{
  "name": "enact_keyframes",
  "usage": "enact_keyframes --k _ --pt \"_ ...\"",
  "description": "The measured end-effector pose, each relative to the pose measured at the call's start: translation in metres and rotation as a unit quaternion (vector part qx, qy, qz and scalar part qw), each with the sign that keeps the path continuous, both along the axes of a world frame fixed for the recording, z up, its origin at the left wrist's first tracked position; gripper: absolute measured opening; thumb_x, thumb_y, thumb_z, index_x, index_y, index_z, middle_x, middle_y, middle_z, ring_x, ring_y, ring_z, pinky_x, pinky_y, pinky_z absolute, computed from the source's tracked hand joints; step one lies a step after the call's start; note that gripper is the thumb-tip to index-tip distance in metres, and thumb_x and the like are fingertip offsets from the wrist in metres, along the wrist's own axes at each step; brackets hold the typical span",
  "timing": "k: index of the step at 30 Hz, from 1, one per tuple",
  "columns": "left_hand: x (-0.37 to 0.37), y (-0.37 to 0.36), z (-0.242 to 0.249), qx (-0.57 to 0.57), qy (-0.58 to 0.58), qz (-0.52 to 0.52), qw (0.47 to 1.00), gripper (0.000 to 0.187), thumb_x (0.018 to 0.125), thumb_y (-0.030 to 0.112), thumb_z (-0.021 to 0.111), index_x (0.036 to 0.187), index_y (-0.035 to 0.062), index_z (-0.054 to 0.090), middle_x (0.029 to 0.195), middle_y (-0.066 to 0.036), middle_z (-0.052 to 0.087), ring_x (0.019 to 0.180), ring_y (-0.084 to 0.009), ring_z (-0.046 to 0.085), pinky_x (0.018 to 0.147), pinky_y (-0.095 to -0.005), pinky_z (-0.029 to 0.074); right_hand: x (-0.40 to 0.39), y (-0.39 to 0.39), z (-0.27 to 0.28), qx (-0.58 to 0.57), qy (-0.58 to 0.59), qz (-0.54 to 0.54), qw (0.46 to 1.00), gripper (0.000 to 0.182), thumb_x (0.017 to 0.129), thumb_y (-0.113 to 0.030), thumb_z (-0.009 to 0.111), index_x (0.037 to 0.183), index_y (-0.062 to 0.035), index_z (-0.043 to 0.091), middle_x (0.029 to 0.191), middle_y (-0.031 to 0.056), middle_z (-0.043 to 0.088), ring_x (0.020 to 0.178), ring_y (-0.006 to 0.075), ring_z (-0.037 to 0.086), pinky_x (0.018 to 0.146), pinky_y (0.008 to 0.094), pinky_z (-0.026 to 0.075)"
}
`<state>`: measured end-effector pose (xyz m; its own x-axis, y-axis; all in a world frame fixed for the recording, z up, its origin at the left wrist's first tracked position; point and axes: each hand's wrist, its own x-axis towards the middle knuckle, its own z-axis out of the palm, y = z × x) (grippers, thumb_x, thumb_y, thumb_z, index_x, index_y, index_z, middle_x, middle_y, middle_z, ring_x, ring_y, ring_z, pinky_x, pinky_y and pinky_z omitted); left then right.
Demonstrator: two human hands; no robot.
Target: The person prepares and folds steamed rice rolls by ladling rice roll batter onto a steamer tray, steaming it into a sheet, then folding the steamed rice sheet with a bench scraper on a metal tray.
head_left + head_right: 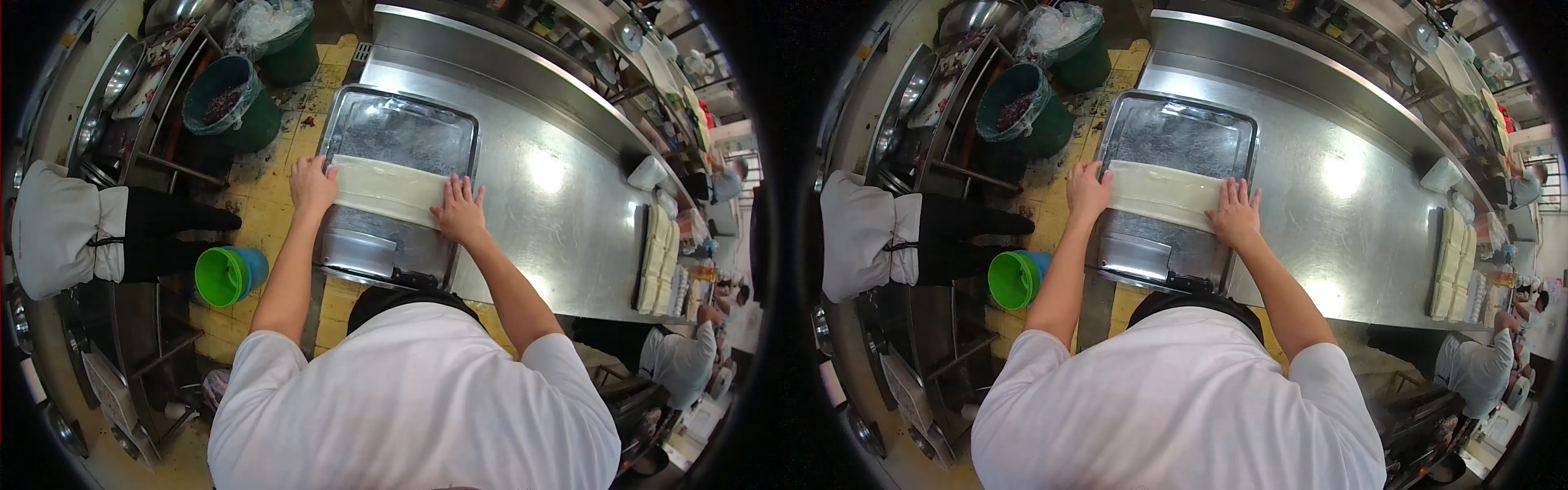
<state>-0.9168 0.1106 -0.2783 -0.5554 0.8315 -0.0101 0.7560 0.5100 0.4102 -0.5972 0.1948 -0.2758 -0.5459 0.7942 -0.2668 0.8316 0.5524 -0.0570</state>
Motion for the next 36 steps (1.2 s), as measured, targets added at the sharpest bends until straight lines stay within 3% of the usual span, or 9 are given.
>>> enact_keyframes --k 1,4,11,13,16,19,25,33,36 --pt "-0.001 0.007 -0.005 0.023 0.026 0.0 0.999 0.051 0.089 0.035 0.071 0.128 0.0044 0.062 0.133 -0.017 0.056 0.128 -0.0358 0.048 0.105 -0.0492 0.041 0.0 0.001 -0.001 -0.005 -0.047 -0.007 0.999 0.074 0.104 -0.05 0.04 0.156 0.0014 0.026 0.167 0.0169 0.019 0.156 0.035 0.009 0.122 0.0638 0.005" --pt "0.0 0.024 -0.014 0.019 0.041 0.028 0.999 0.061 0.087 0.039 0.073 0.132 0.0008 0.056 0.138 -0.018 0.052 0.132 -0.0365 0.045 0.108 -0.0514 0.038 0.001 0.001 -0.003 0.001 -0.063 -0.018 0.998 0.078 0.104 -0.055 0.033 0.157 0.0023 0.025 0.167 0.0171 0.018 0.156 0.0353 0.006 0.122 0.0635 0.003" --pt "-0.013 0.036 -0.021 0.005 0.018 0.019 1.0 0.068 0.085 0.042 0.076 0.132 -0.0022 0.055 0.137 -0.021 0.053 0.131 -0.0383 0.046 0.109 -0.0492 0.038 0.016 -0.013 0.003 0.028 -0.015 -0.059 0.998 0.078 0.104 -0.054 0.036 0.155 0.0042 0.029 0.165 0.0193 0.023 0.155 0.0376 0.011 0.122 0.0634 0.005" --pt "-0.015 0.033 -0.026 0.102 0.018 0.026 0.994 0.062 0.087 0.04 0.074 0.128 -0.004 0.057 0.128 -0.023 0.062 0.12 -0.0398 0.056 0.104 -0.0473 0.043 0.028 -0.025 0.009 0.042 0.055 -0.076 0.995 0.074 0.103 -0.049 0.045 0.152 0.005 0.034 0.163 0.0219 0.028 0.154 0.0404 0.015 0.121 0.0641 0.01" --pt "-0.024 0.028 -0.037 0.103 -0.099 0.113 0.983 0.047 0.09 0.033 0.07 0.12 -0.0024 0.063 0.112 -0.023 0.07 0.105 -0.0411 0.065 0.095 -0.0469 0.049 0.055 -0.047 0.016 0.028 0.129 -0.1 0.986 0.069 0.1 -0.039 0.054 0.149 0.0074 0.037 0.159 0.0258 0.032 0.151 0.0449 0.022 0.119 0.0641 0.017" --pt "-0.033 0.014 -0.043 0.036 -0.085 0.062 0.994 0.032 0.092 0.026 0.066 0.113 0.0018 0.069 0.101 -0.021 0.073 0.095 -0.04 0.069 0.086 -0.046 0.052 0.088 -0.073 0.015 0.012 0.178 -0.144 0.973 0.065 0.097 -0.03 0.061 0.145 0.0088 0.041 0.156 0.028 0.036 0.149 0.0479 0.025 0.118 0.0628 0.023" --pt "-0.028 0.011 -0.037 0.057 -0.125 0.067 0.988 0.024 0.091 0.021 0.065 0.105 0.0044 0.074 0.096 -0.02 0.074 0.09 -0.0372 0.071 0.081 -0.0425 0.054 0.136 -0.126 0.018 -0.009 0.207 -0.245 0.947 0.064 0.097 -0.028 0.062 0.146 0.0083 0.042 0.156 0.0283 0.036 0.148 0.0478 0.026 0.119 0.0599 0.025" --pt "-0.041 0.014 -0.064 0.055 -0.032 0.052 0.997 0.03 0.089 0.026 0.066 0.105 0.0019 0.075 0.102 -0.022 0.073 0.103 -0.0382 0.069 0.091 -0.0451 0.053 0.182 -0.178 0.016 -0.01 0.233 -0.305 0.923 0.063 0.097 -0.026 0.061 0.146 0.0085 0.042 0.156 0.0287 0.037 0.148 0.0462 0.028 0.12 0.0561 0.026" --pt "-0.025 0.01 -0.037 0.01 -0.039 0.07 0.997 0.042 0.09 0.032 0.065 0.119 0.0025 0.069 0.116 -0.021 0.071 0.113 -0.0389 0.065 0.097 -0.0463 0.051 0.203 -0.2 0.016 -0.012 0.252 -0.324 0.912 0.061 0.097 -0.024 0.061 0.145 0.0085 0.043 0.155 0.0287 0.037 0.147 0.0457 0.029 0.12 0.0515 0.027"
